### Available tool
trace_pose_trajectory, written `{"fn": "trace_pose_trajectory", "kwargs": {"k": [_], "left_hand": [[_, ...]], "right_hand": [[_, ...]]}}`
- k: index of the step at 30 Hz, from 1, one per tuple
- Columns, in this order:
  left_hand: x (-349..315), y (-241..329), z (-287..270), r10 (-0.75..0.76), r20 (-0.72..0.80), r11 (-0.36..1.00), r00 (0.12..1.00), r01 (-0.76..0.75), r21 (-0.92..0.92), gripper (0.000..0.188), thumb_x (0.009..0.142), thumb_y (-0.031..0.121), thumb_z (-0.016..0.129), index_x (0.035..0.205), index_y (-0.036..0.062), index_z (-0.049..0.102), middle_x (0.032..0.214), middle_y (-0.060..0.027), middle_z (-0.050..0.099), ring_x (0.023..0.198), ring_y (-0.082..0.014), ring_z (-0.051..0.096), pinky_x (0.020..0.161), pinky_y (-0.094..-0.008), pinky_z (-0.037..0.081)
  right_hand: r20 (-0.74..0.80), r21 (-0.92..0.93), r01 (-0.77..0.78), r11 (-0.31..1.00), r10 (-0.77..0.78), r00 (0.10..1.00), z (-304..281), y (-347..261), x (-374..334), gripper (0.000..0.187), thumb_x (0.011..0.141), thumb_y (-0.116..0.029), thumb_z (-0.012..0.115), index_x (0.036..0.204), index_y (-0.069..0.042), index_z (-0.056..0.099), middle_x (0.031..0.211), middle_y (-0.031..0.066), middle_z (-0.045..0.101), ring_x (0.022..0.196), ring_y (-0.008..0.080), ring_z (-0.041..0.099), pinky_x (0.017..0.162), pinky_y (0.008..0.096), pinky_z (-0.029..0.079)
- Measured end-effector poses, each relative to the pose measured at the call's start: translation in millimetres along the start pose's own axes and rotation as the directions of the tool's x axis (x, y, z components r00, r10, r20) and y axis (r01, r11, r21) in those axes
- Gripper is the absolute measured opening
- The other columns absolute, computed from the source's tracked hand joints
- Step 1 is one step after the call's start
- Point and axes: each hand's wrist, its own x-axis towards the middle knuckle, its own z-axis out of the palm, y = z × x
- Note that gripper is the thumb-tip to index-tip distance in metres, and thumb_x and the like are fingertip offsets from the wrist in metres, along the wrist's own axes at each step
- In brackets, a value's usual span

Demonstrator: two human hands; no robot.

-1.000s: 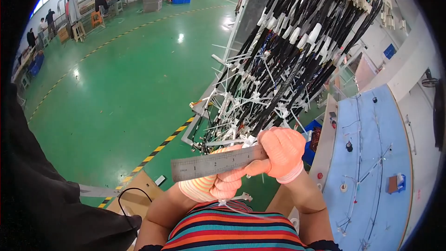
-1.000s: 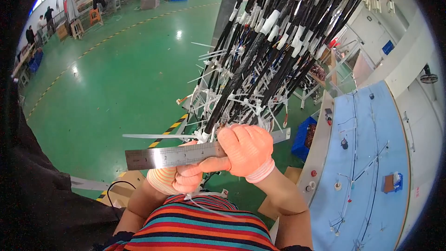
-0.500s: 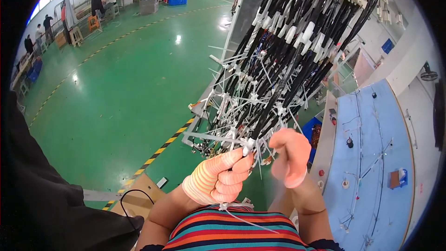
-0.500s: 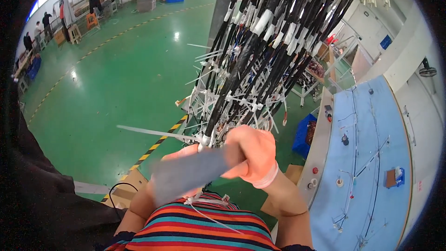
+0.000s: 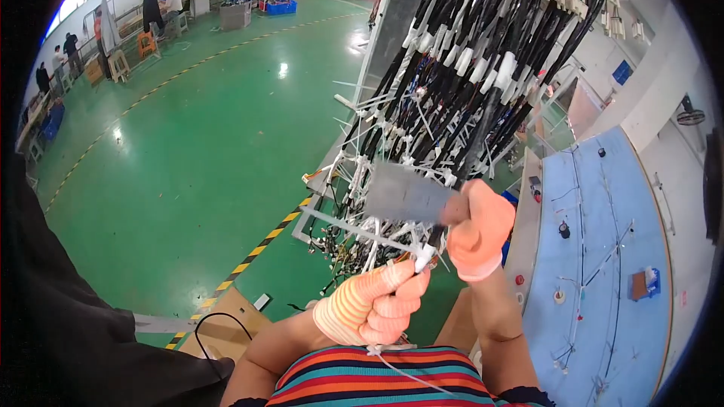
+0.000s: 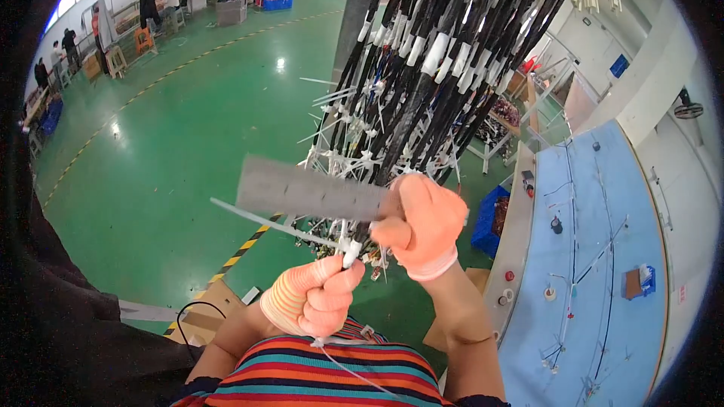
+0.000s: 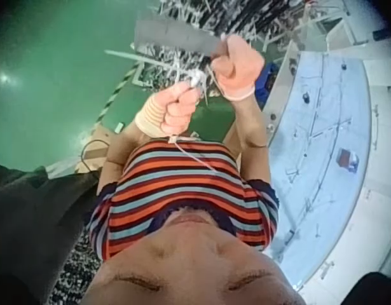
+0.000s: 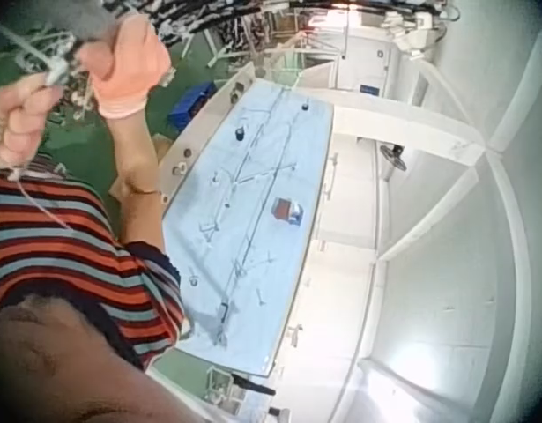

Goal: The person is using a ruler to measure and position white cable ties on a large bundle of black wires in a factory setting.

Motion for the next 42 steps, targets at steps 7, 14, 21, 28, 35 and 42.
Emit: {"fn": "trace_pose_trajectory", "kwargs": {"k": [7,14,21,28,35,42], "left_hand": [[-10.7,2.1,-11.4,0.083,-0.125,0.980,0.989,-0.104,-0.170,0.035,0.093,0.040,0.045,0.090,0.0059,0.051,0.056,-0.0022,0.046,0.034,-0.0101,0.034,0.029,-0.0239,0.025],[-8.9,-2.2,-21.9,0.160,0.162,0.968,0.974,-0.123,-0.217,0.034,0.098,0.030,0.031,0.109,0.0017,0.045,0.059,-0.0056,0.045,0.035,-0.0098,0.029,0.030,-0.0206,0.022],[-13.9,-1.1,-34.6,0.140,0.049,0.985,0.989,-0.134,-0.112,0.039,0.095,0.024,0.044,0.123,-0.0029,0.043,0.072,-0.0036,0.053,0.047,-0.0072,0.046,0.039,-0.0191,0.038],[-13.7,-9.7,-31.9,0.232,-0.090,0.963,0.968,-0.242,-0.117,0.038,0.090,0.013,0.051,0.123,-0.0013,0.039,0.073,-0.0036,0.048,0.045,-0.0062,0.041,0.037,-0.0183,0.034],[-15.2,-3.2,-47.0,0.131,-0.070,0.981,0.989,-0.140,-0.131,0.043,0.090,0.015,0.051,0.130,0.0079,0.035,0.065,0.0002,0.036,0.045,-0.0058,0.029,0.037,-0.0200,0.021],[-16.4,-0.3,-24.3,0.205,-0.288,0.975,0.936,-0.171,0.140,0.021,0.094,0.022,0.047,0.109,0.0065,0.046,0.062,0.0001,0.037,0.042,-0.0090,0.029,0.036,-0.0219,0.022]], "right_hand": [[0.018,0.075,0.315,0.946,-0.317,0.948,8.5,-5.5,-23.7,0.064,0.079,-0.066,0.045,0.064,-0.004,0.049,0.054,0.0062,0.043,0.043,0.0228,0.046,0.039,0.0305,0.035],[0.066,0.084,0.256,0.963,-0.261,0.963,17.4,-13.7,-24.1,0.070,0.074,-0.073,0.041,0.059,-0.005,0.042,0.055,0.0073,0.044,0.043,0.0244,0.046,0.039,0.0322,0.035],[0.081,0.027,0.277,0.960,-0.279,0.957,13.8,-11.7,-27.2,0.065,0.078,-0.067,0.044,0.068,-0.004,0.056,0.059,0.0072,0.049,0.049,0.0206,0.052,0.044,0.0276,0.041],[0.028,0.028,0.288,0.957,-0.288,0.957,15.8,-11.3,-26.8,0.061,0.077,-0.064,0.046,0.069,-0.004,0.056,0.059,0.0071,0.049,0.048,0.0211,0.050,0.042,0.0282,0.039],[0.033,-0.005,0.291,0.957,-0.290,0.956,18.0,-8.2,-22.2,0.055,0.074,-0.060,0.051,0.063,-0.006,0.050,0.056,0.0061,0.042,0.045,0.0211,0.046,0.040,0.0285,0.037],[0.014,0.021,0.344,0.939,-0.345,0.939,19.8,-2.9,-17.9,0.054,0.071,-0.060,0.054,0.065,-0.006,0.050,0.058,0.0063,0.045,0.046,0.0211,0.047,0.041,0.0289,0.037]]}}
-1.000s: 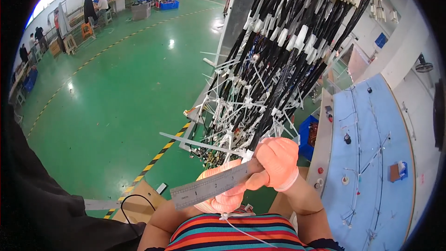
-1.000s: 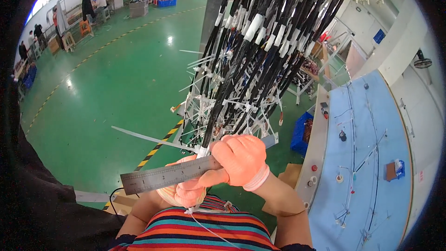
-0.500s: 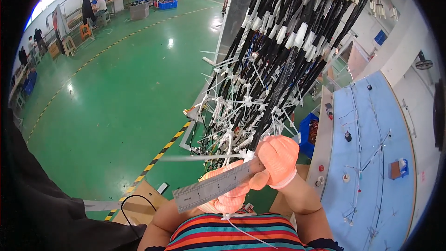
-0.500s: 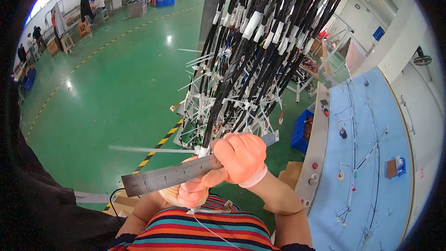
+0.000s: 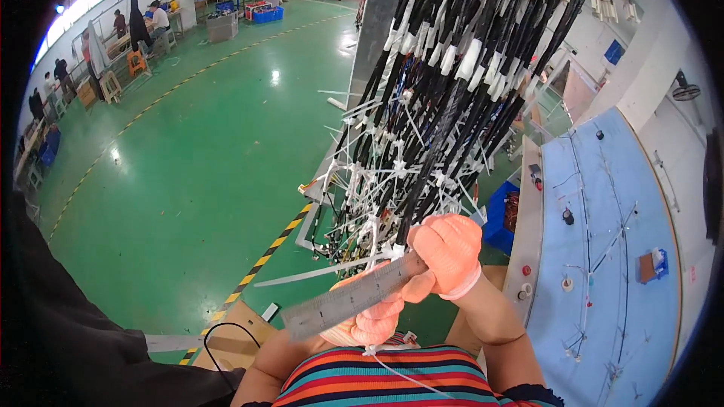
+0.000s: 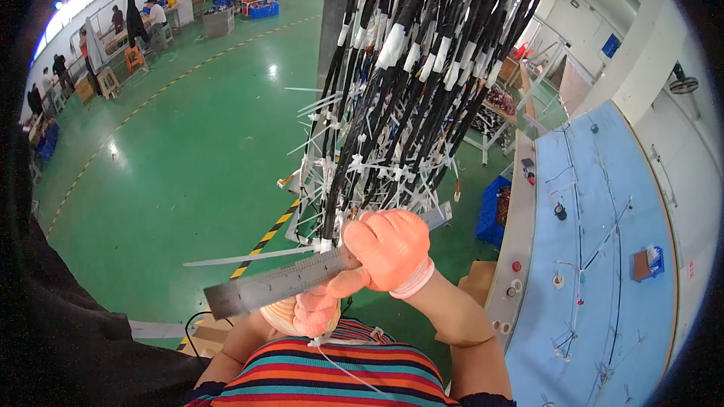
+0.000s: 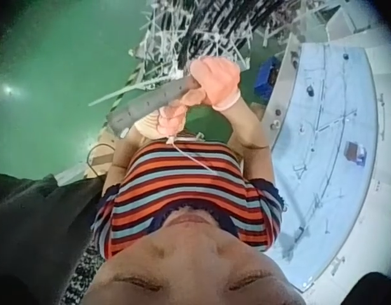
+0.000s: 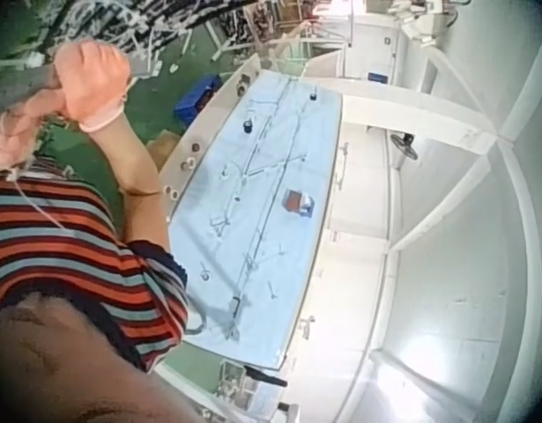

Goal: The person is using a ruler to measure and position white cable ties on a large bundle of black wires in a factory setting.

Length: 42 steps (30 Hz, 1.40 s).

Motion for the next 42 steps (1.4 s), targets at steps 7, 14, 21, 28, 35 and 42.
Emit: {"fn": "trace_pose_trajectory", "kwargs": {"k": [7,14,21,28,35,42], "left_hand": [[14.7,12.8,16.3,0.258,-0.059,0.885,0.964,-0.211,0.415,0.036,0.095,0.043,0.042,0.098,0.0076,0.050,0.053,0.0083,0.025,0.042,-0.0034,0.021,0.037,-0.0194,0.019],[34.3,7.5,11.8,0.465,0.090,0.534,0.880,-0.361,0.765,0.031,0.097,0.029,0.041,0.106,0.0011,0.053,0.068,-0.0003,0.048,0.058,-0.0094,0.047,0.057,-0.0228,0.042],[53.9,9.6,-0.3,0.207,0.215,0.852,0.954,-0.284,0.439,0.027,0.096,0.026,0.045,0.106,0.0031,0.056,0.071,0.0006,0.048,0.056,-0.0054,0.040,0.050,-0.0193,0.033],[67.4,6.8,-8.1,0.206,0.263,0.853,0.942,-0.305,0.424,0.031,0.091,0.031,0.055,0.098,0.0013,0.060,0.063,0.0008,0.046,0.049,-0.0048,0.035,0.043,-0.0196,0.027],[85.4,31.4,-14.5,0.197,0.235,0.544,0.952,-0.305,0.782,0.021,0.090,0.024,0.054,0.091,0.0046,0.060,0.067,-0.0027,0.053,0.060,-0.0113,0.050,0.057,-0.0250,0.042],[117.6,64.5,-56.1,0.783,0.466,-0.480,0.411,-0.078,0.874,0.032,0.072,0.013,0.069,0.099,0.0050,0.055,0.092,-0.0123,0.058,0.084,-0.0294,0.055,0.074,-0.0369,0.046]], "right_hand": [[0.261,0.858,-0.420,0.296,0.452,0.853,-21.4,10.3,-45.1,0.007,0.078,-0.008,0.054,0.083,-0.003,0.053,0.064,-0.0012,0.048,0.051,0.0065,0.040,0.047,0.0219,0.032],[0.561,0.520,-0.854,-0.033,0.767,0.312,-19.9,-13.9,34.2,0.015,0.088,-0.011,0.053,0.096,0.001,0.057,0.066,-0.0014,0.050,0.056,0.0045,0.046,0.050,0.0197,0.036],[0.572,0.494,-0.869,-0.007,0.756,0.319,-34.7,-11.4,25.7,0.014,0.088,-0.010,0.052,0.081,0.001,0.056,0.067,0.0015,0.054,0.055,0.0057,0.046,0.049,0.0214,0.036],[0.523,0.489,-0.872,-0.004,0.801,0.290,-38.4,-17.3,19.0,0.012,0.084,-0.007,0.049,0.078,0.000,0.056,0.069,0.0031,0.054,0.056,0.0085,0.049,0.050,0.0225,0.038],[0.406,0.504,-0.864,-0.020,0.888,0.217,-32.5,-10.3,4.7,0.010,0.082,-0.009,0.051,0.082,0.000,0.056,0.072,0.0030,0.055,0.061,0.0091,0.048,0.057,0.0234,0.039],[0.068,0.284,-0.923,0.258,0.955,0.288,-66.6,13.6,-25.9,0.014,0.083,-0.004,0.050,0.093,0.002,0.058,0.061,-0.0041,0.043,0.053,0.0034,0.036,0.047,0.0200,0.027]]}}
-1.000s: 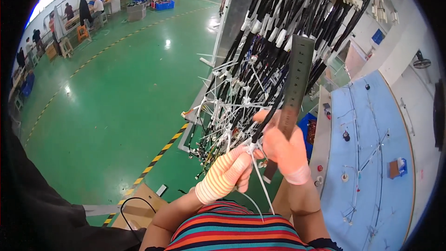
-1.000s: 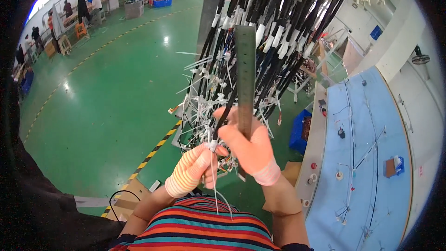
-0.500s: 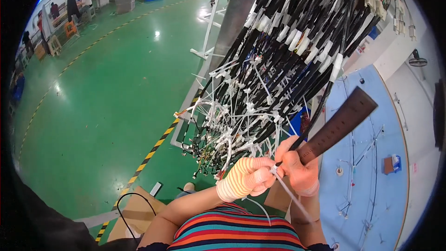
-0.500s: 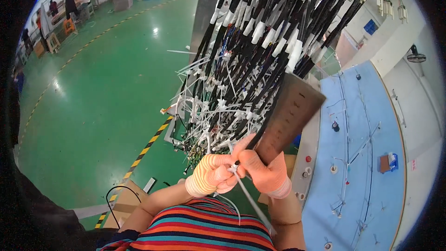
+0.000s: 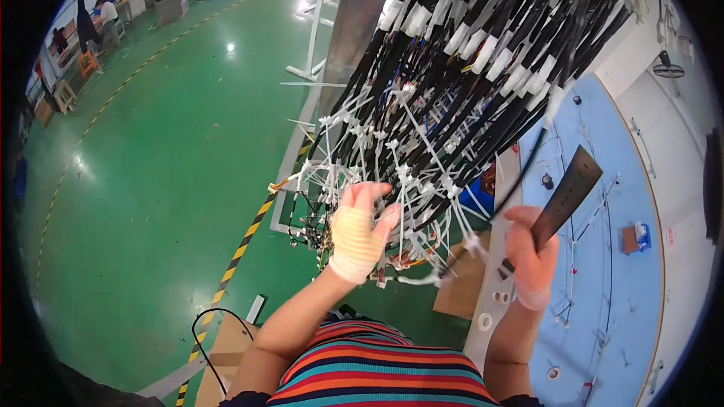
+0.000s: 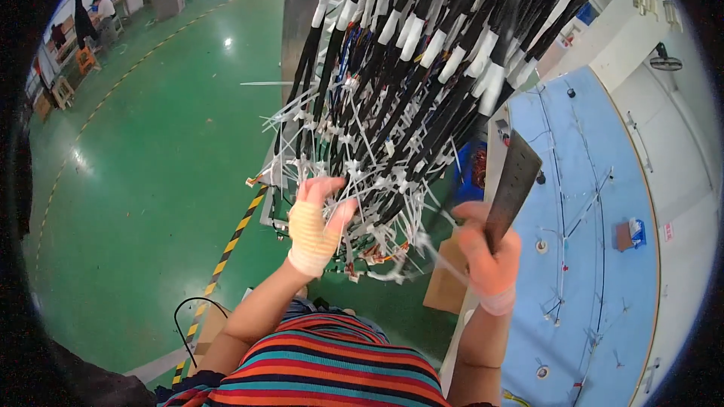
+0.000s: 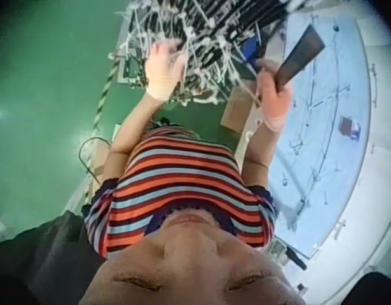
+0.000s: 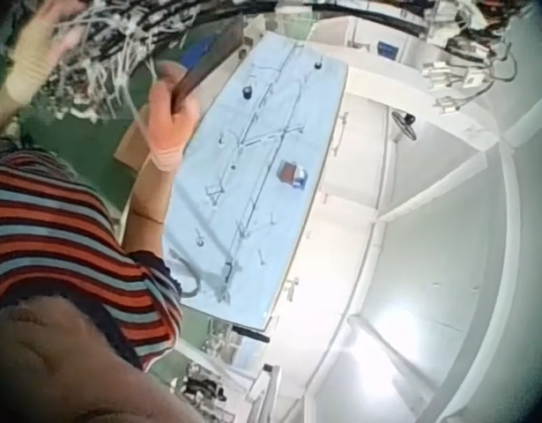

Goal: The person is using a ruler to measure and position white cable ties on a large bundle of black wires in a factory setting.

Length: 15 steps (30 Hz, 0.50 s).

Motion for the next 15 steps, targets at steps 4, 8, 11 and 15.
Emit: {"fn": "trace_pose_trajectory", "kwargs": {"k": [4,8,11,15], "left_hand": [[21.3,-12.2,8.7,0.169,0.010,0.982,0.986,-0.169,0.086,0.028,0.070,0.013,0.070,0.093,0.0054,0.056,0.082,-0.0101,0.057,0.072,-0.0284,0.056,0.063,-0.0379,0.046],[-0.7,-1.4,-19.7,-0.149,0.055,0.965,0.987,0.158,-0.210,0.017,0.081,0.005,0.063,0.096,0.0048,0.055,0.075,-0.0093,0.059,0.065,-0.0186,0.058,0.061,-0.0290,0.047],[-6.2,31.5,-75.9,-0.339,0.480,0.705,0.810,0.556,-0.441,0.014,0.087,0.008,0.055,0.098,0.0028,0.061,0.075,-0.0028,0.060,0.064,-0.0070,0.052,0.058,-0.0220,0.044],[-17.1,55.7,-110.5,-0.421,0.547,0.445,0.724,0.690,-0.570,0.021,0.086,0.008,0.058,0.106,0.0035,0.061,0.076,-0.0013,0.059,0.058,-0.0061,0.048,0.053,-0.0209,0.041]], "right_hand": [[-0.150,0.272,0.171,0.947,-0.134,0.980,-6.5,-12.2,-30.6,0.023,0.088,-0.013,0.044,0.077,0.001,0.058,0.054,-0.0008,0.045,0.043,0.0051,0.033,0.041,0.0236,0.022],[0.182,0.069,0.055,0.996,-0.067,0.981,13.4,-42.0,-63.9,0.016,0.079,-0.016,0.055,0.074,-0.001,0.060,0.057,0.0071,0.053,0.047,0.0173,0.050,0.043,0.0272,0.035],[0.651,-0.052,-0.058,0.997,0.078,0.755,24.4,-31.7,-57.6,0.021,0.075,-0.018,0.064,0.091,-0.004,0.060,0.066,0.0070,0.057,0.061,0.0235,0.060,0.055,0.0284,0.046],[0.714,-0.115,0.438,0.892,-0.233,0.660,55.6,-25.2,-55.8,0.027,0.072,-0.027,0.069,0.087,-0.007,0.058,0.064,0.0046,0.052,0.052,0.0214,0.053,0.048,0.0310,0.041]]}}
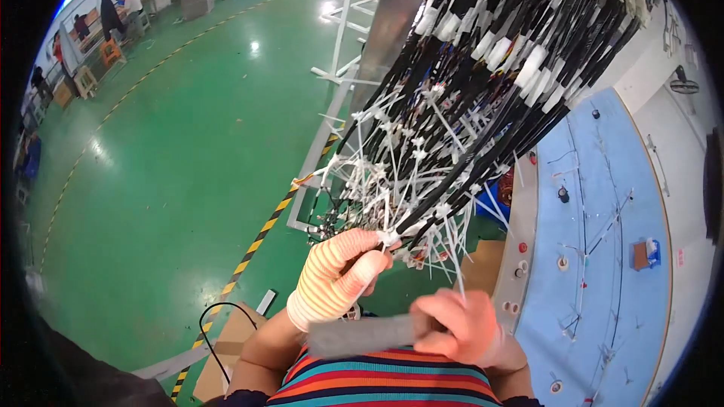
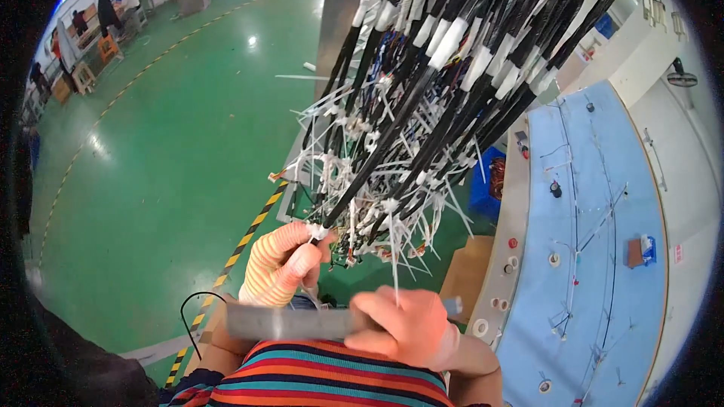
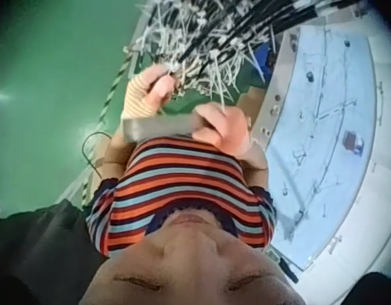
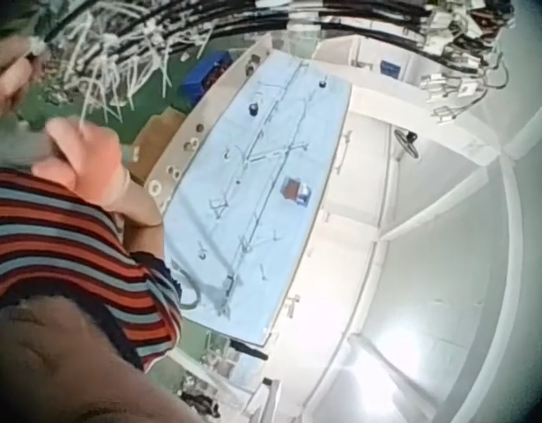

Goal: The person is using a ruler to measure and position white cable ties on a large bundle of black wires in a factory setting.

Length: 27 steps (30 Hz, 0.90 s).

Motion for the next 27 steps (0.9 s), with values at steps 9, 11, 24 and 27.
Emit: {"fn": "trace_pose_trajectory", "kwargs": {"k": [9,11,24,27], "left_hand": [[-28.6,-5.4,10.0,0.383,-0.004,0.899,0.924,-0.372,0.229,0.029,0.086,0.009,0.059,0.114,0.0023,0.058,0.104,-0.0131,0.063,0.091,-0.0204,0.061,0.079,-0.0291,0.047],[-32.4,3.9,15.7,0.266,-0.084,0.893,0.960,-0.212,0.397,0.024,0.086,0.008,0.059,0.109,0.0026,0.060,0.103,-0.0132,0.064,0.088,-0.0222,0.064,0.078,-0.0296,0.048],[-27.9,-3.3,24.1,0.523,-0.022,0.641,0.852,-0.376,0.669,0.017,0.083,0.016,0.059,0.095,0.0052,0.066,0.073,-0.0116,0.063,0.063,-0.0308,0.060,0.059,-0.0353,0.047],[-27.2,-7.4,29.9,0.680,0.008,0.498,0.733,-0.470,0.728,0.016,0.083,0.015,0.059,0.094,0.0055,0.066,0.072,-0.0109,0.062,0.060,-0.0305,0.059,0.058,-0.0358,0.047]], "right_hand": [[-0.292,-0.575,0.126,0.809,-0.347,0.891,3.2,-1.4,41.6,0.039,0.066,-0.037,0.076,0.084,-0.008,0.057,0.061,0.0034,0.042,0.045,0.0181,0.046,0.039,0.0295,0.036],[-0.296,-0.581,0.116,0.805,-0.342,0.892,2.6,-3.0,43.5,0.038,0.065,-0.038,0.076,0.082,-0.009,0.056,0.059,0.0030,0.041,0.045,0.0181,0.046,0.039,0.0296,0.035],[-0.295,-0.626,0.081,0.776,-0.332,0.896,-0.4,9.6,47.8,0.044,0.064,-0.048,0.072,0.072,-0.011,0.051,0.055,0.0027,0.042,0.043,0.0200,0.048,0.038,0.0314,0.037],[-0.305,-0.694,0.062,0.718,-0.371,0.877,5.3,20.7,48.2,0.046,0.064,-0.053,0.069,0.069,-0.011,0.050,0.055,0.0031,0.042,0.042,0.0204,0.047,0.039,0.0316,0.037]]}}
